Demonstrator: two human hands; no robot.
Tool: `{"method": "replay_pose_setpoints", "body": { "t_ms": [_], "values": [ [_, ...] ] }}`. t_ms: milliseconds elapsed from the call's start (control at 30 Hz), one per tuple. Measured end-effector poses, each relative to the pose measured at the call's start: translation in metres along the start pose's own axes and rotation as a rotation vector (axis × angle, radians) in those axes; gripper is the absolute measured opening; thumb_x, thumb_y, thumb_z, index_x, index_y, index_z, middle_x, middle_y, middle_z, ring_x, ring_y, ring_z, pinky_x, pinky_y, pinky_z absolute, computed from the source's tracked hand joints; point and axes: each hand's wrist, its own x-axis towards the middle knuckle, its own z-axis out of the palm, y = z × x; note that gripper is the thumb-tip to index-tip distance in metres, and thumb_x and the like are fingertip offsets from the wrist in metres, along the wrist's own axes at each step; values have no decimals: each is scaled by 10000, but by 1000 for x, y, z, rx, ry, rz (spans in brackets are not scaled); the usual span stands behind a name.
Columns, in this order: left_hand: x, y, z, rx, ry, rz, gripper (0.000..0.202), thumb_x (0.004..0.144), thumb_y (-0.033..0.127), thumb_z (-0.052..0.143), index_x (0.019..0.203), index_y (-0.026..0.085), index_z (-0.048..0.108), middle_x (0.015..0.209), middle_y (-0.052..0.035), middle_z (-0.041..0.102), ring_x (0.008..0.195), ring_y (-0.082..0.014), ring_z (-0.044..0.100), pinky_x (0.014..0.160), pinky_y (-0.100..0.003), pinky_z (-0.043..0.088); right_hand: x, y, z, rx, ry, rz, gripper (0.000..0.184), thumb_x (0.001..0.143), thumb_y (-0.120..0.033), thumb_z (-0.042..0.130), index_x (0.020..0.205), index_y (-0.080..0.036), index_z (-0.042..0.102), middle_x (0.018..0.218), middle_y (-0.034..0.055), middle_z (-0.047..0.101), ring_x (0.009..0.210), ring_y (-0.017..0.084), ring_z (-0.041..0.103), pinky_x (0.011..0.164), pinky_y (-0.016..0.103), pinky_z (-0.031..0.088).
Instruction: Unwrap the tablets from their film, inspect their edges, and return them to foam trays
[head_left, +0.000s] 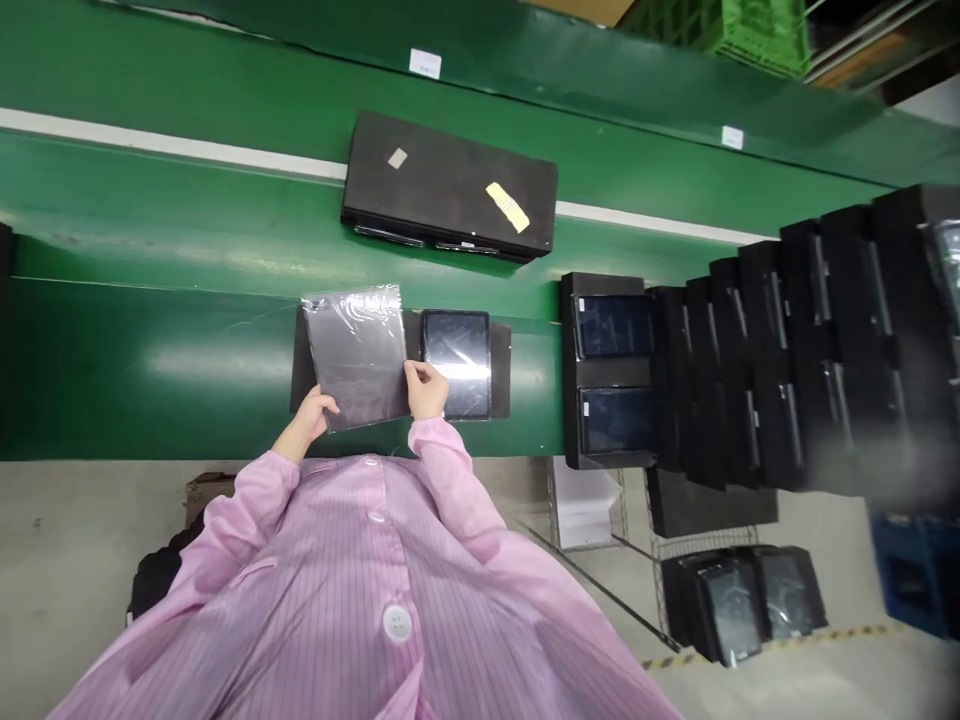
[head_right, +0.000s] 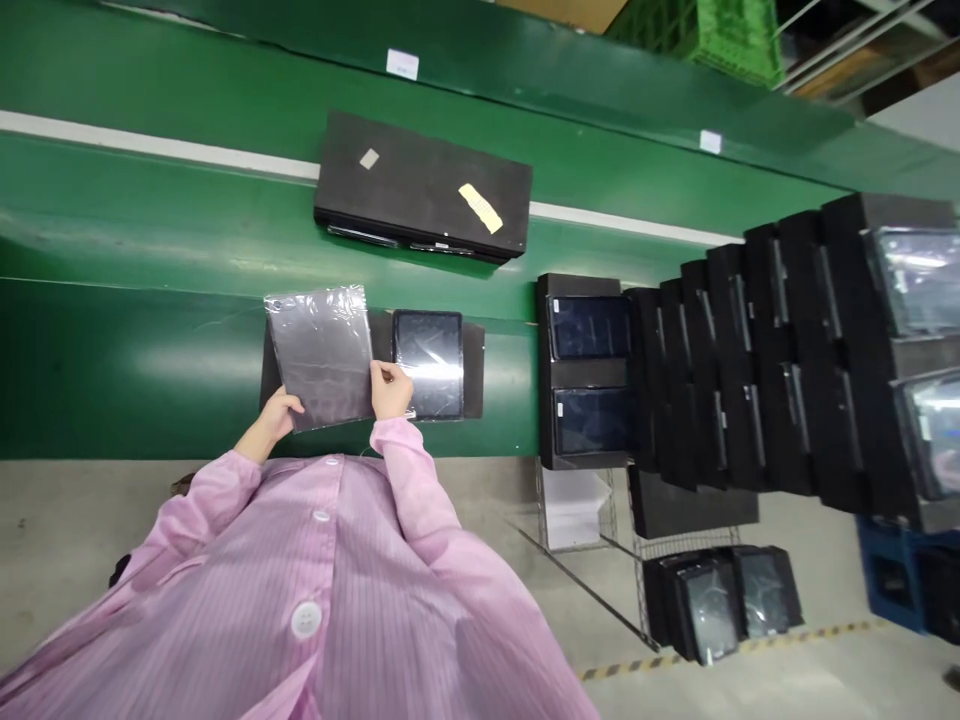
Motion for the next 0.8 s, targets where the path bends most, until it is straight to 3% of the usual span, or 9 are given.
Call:
{"method": "replay_pose_setpoints", "body": {
  "t_ms": [200,400,500,633,700,800],
  "values": [
    [-14,13,16,-35,3,21,358,378,118,540,729,184,545,626,44,606,610,-154,572,571,-267,433,-12,-37,-13,18,154,-224,190,871,-335,526,735,-233,609,905,96,699,958,238,644,961,444,490],
    [-29,24,31,-3,-1,99,290,394,104,543,673,182,530,588,52,556,588,-122,501,559,-251,363,-34,-74,-18,-1,12,-472,164,892,-266,543,741,-247,604,854,75,706,875,235,647,865,440,504],
    [-34,31,37,29,-18,132,234,423,106,586,642,178,541,563,58,529,558,-103,458,550,-253,347,-64,-94,-17,93,-196,-534,163,910,-208,544,782,-260,631,869,57,722,878,218,663,832,407,525],
    [-34,34,40,78,-29,145,228,445,60,606,632,176,546,532,78,502,520,-76,424,517,-236,324,-100,-108,-17,255,-804,-698,172,903,-187,577,765,-264,644,856,19,742,874,174,687,848,339,557],
    [-32,30,40,88,-53,141,230,453,41,596,636,172,551,529,79,505,512,-74,433,502,-229,323,-107,-108,-16,298,-1026,-784,142,898,-194,596,774,-232,653,862,28,750,862,156,692,864,306,560],
    [-27,23,38,91,-57,145,223,528,42,656,703,160,583,592,71,540,546,-71,472,518,-210,365,-106,-106,-16,384,-1067,-777,115,892,-201,623,785,-196,665,856,46,756,837,144,699,855,279,562]
  ]
}}
